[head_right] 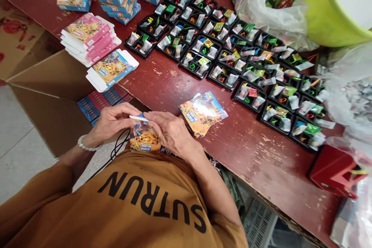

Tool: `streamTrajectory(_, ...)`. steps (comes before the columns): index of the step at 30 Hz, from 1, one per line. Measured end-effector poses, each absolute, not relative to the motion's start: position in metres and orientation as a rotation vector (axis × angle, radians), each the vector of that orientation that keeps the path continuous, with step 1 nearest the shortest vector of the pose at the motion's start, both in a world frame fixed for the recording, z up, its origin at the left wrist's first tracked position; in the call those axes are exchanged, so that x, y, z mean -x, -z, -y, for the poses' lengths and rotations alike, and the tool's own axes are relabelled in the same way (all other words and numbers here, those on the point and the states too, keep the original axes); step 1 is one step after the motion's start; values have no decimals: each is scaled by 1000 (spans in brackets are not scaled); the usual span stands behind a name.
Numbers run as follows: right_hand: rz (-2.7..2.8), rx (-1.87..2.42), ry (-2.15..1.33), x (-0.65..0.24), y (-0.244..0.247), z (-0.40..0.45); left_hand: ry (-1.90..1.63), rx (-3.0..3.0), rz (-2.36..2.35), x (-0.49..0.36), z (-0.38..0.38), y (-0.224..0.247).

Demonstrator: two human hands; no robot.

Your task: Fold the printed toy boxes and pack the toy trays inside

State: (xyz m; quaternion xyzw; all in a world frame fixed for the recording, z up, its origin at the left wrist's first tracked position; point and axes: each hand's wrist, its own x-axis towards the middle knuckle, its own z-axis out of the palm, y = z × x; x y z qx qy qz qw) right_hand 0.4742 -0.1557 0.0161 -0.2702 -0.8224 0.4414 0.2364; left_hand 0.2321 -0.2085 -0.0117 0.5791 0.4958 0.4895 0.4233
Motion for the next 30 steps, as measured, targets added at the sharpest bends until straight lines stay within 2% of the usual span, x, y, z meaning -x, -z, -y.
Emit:
streamTrajectory(5, 1943, 898, -1509, -472, -8, 154, -1172, -1506, -1296, -231, 211, 4)
streamTrajectory(13, 1872, 901, -1352, -464, -14, 158, -1173, -1837, -1304, -218, 207, -6)
streamTrajectory(17, 1842, 891, -1430, -461, -20, 153, -1157, -1976, -1289, -218, 205, -13)
streamTrajectory(21, 1871, 923, -1535, -458, -27, 144, -1058, -1855, -1385, -223, 204, -17)
streamTrajectory(30, 1942, 856, -1138, -465, -16, 161, -1140, -1474, -1294, -228, 206, -3)
